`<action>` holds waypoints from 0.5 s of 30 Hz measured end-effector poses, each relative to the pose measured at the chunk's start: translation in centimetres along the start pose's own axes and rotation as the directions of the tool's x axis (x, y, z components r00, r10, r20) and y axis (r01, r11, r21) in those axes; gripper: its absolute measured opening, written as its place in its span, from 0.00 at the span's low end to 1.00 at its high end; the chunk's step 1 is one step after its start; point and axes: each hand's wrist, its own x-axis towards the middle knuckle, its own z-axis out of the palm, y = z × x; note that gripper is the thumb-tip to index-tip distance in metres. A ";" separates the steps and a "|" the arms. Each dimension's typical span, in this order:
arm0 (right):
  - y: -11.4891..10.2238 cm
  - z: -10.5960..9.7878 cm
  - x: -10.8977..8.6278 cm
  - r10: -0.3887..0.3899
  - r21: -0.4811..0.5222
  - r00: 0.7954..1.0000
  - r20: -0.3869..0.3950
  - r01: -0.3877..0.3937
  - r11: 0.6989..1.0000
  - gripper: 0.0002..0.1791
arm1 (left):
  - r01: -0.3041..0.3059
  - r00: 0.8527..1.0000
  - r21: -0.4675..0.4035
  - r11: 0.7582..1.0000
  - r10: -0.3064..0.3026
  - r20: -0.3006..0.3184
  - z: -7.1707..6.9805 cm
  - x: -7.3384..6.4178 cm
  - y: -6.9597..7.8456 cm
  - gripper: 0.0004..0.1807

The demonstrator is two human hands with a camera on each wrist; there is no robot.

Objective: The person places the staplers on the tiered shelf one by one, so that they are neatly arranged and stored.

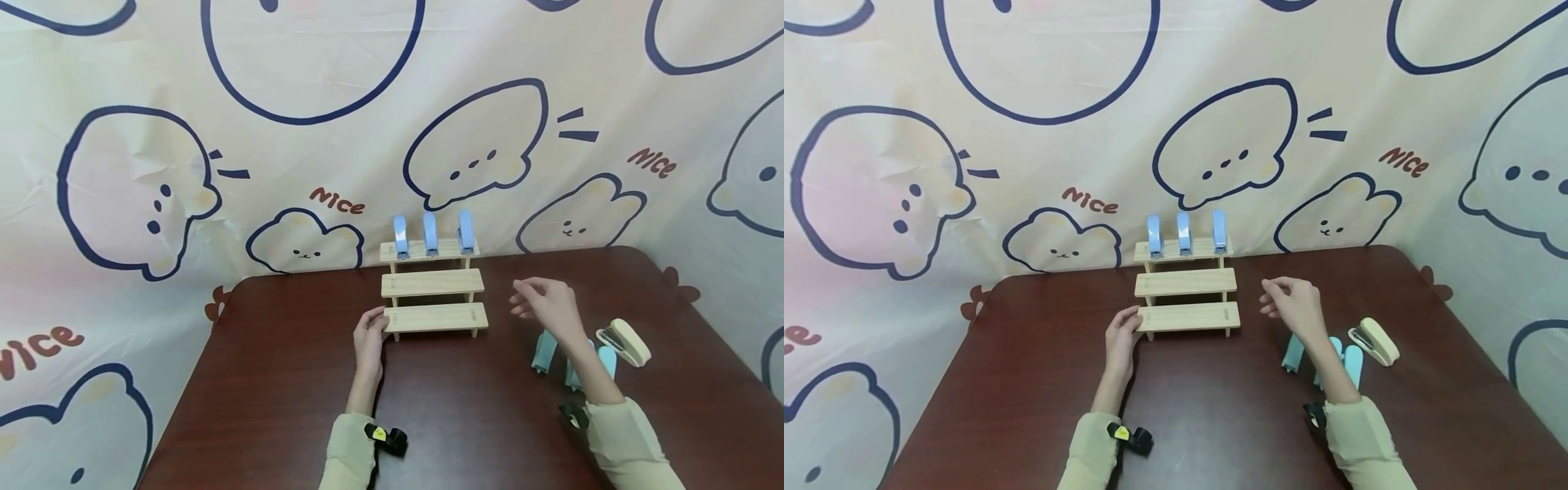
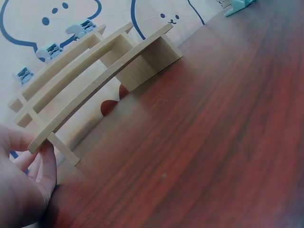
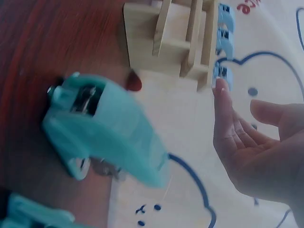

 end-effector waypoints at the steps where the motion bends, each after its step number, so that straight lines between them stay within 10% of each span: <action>1: 0.1 -0.3 0.0 0.005 0.004 1.000 0.002 -0.005 1.000 0.27 | -0.005 1.000 -0.002 1.000 0.005 0.004 0.0 0.0 0.1 0.16; 15: 1.2 -2.4 -0.1 0.038 0.031 0.999 0.001 -0.038 0.999 0.30 | -0.009 1.000 0.016 1.000 0.009 0.010 0.1 -0.3 0.4 0.17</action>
